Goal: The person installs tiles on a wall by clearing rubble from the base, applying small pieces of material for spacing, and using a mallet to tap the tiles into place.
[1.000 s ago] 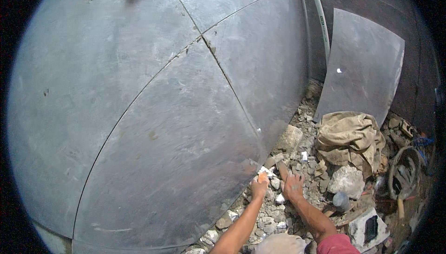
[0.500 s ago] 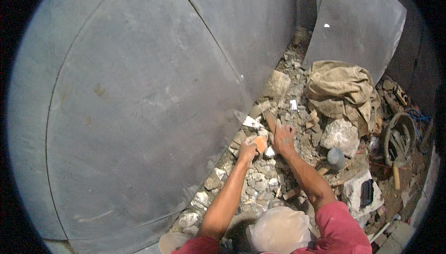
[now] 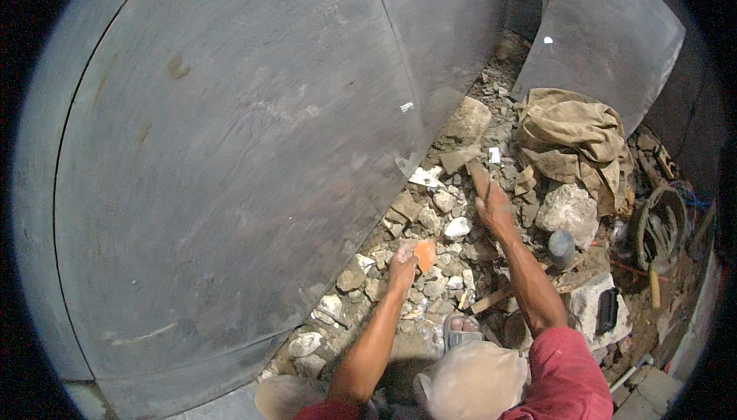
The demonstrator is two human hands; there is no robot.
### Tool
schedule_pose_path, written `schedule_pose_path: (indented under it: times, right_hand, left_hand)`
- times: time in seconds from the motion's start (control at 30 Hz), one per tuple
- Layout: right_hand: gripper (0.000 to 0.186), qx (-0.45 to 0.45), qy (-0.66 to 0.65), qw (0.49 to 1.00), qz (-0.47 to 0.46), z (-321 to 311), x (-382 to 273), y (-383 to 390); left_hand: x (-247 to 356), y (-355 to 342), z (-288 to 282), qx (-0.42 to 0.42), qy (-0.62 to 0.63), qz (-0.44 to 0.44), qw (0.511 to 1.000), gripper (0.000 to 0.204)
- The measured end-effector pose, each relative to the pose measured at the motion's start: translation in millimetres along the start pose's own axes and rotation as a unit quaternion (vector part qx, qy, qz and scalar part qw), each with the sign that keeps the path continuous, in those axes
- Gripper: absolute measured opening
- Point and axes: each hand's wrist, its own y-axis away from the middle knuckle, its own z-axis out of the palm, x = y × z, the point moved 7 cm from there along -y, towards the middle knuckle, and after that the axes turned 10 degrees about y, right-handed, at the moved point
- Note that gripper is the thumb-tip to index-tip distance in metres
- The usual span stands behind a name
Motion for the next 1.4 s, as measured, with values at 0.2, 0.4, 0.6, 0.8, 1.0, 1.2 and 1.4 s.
schedule_pose_path:
  times: [0.2,0.4,0.6,0.8,1.0,1.2,1.4]
  right_hand:
    - [0.046,0.139,0.189,0.971,-0.035,-33,-8,35]
    - [0.046,-0.227,-0.071,0.97,-0.042,33,-97,70]
    - [0.04,-0.369,-0.251,0.895,-0.002,68,-115,70]
    - [0.027,-0.319,-0.209,0.92,-0.088,109,-88,85]
    - [0.038,-0.259,-0.192,0.946,0.032,110,-53,118]
    - [0.039,-0.257,-0.179,0.946,0.081,91,-41,123]
    - [0.041,-0.24,-0.12,0.962,0.042,78,-49,119]
  left_hand:
    - [-18,17,-18,0.004,0.054,-0.017,0.998,0.038]
    - [-8,31,-10,0.013,0.176,-0.011,0.984,0.034]
    - [-18,18,-12,0.008,0.218,0.023,0.976,0.031]
    - [17,18,-37,0.11,-0.147,0.202,0.962,0.041]
    - [89,-10,13,0.069,-0.484,0.382,0.784,0.047]
    - [85,-40,24,0.066,-0.654,0.402,0.637,0.04]
    - [82,-48,25,0.046,-0.656,0.396,0.641,0.038]
